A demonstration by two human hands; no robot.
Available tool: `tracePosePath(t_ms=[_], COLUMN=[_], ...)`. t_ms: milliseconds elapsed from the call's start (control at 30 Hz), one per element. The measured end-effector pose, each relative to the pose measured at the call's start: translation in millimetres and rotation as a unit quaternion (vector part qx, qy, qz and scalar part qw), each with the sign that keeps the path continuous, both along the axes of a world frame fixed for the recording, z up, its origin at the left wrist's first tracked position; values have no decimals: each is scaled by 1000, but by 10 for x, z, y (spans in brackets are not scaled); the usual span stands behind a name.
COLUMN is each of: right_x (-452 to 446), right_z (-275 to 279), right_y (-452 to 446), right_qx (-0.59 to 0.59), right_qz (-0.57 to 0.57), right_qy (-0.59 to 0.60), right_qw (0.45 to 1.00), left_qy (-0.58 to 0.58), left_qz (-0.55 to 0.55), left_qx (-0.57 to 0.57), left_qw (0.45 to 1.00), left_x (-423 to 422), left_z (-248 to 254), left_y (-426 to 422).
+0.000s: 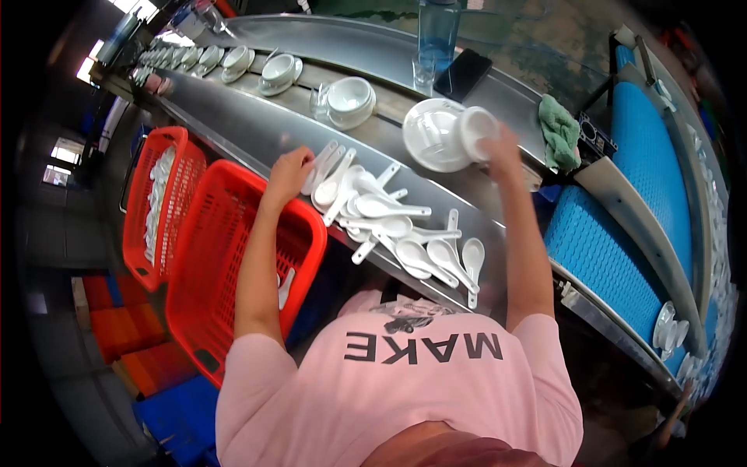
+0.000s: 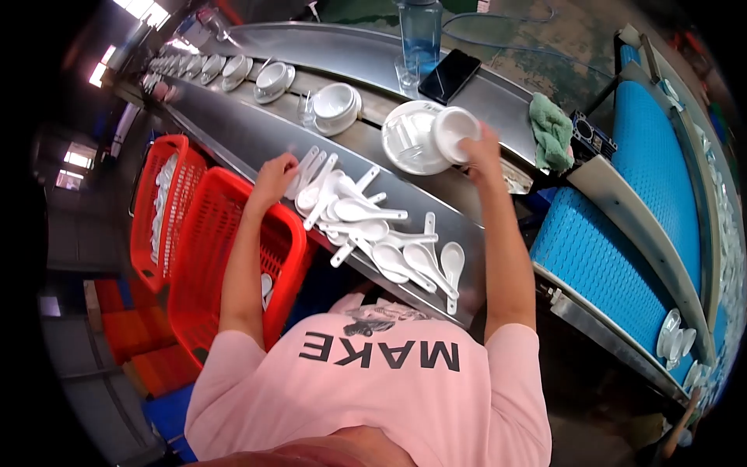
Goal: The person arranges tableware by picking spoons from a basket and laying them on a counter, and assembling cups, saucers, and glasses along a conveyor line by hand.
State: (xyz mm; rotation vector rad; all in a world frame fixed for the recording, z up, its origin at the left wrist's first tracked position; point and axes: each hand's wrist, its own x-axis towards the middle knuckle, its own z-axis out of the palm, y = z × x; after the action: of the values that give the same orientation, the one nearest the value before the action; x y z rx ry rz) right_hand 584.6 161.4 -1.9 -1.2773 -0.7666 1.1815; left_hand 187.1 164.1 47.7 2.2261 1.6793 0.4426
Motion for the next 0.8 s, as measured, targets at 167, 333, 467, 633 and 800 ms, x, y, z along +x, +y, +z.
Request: tracePosePath(t_ms=[167,333,467,633,800], right_x=[-515,-507,-446,409,1663], right_z=[-27,23,477,438,-78], right_y=[177,74,-351,-1253,-2293], right_qx=[-38,-102,-82,-45,-119], right_qz=[-46,23,7,-210,-277], right_qy=[-51,-90,-122,-322,-710], right_qw=[997,990,989,922,636], left_qy=[-79,-79,-64,-108,-241], left_qz=[20,-80,-211,-228,-157], left_qx=[-5,-35,-109,-135,-166], left_qw=[997,993,969,958,943], left_x=[34,171,624,1132,1120], left_z=[137,257,245,-239,-108], left_y=[33,327,519,643,607])
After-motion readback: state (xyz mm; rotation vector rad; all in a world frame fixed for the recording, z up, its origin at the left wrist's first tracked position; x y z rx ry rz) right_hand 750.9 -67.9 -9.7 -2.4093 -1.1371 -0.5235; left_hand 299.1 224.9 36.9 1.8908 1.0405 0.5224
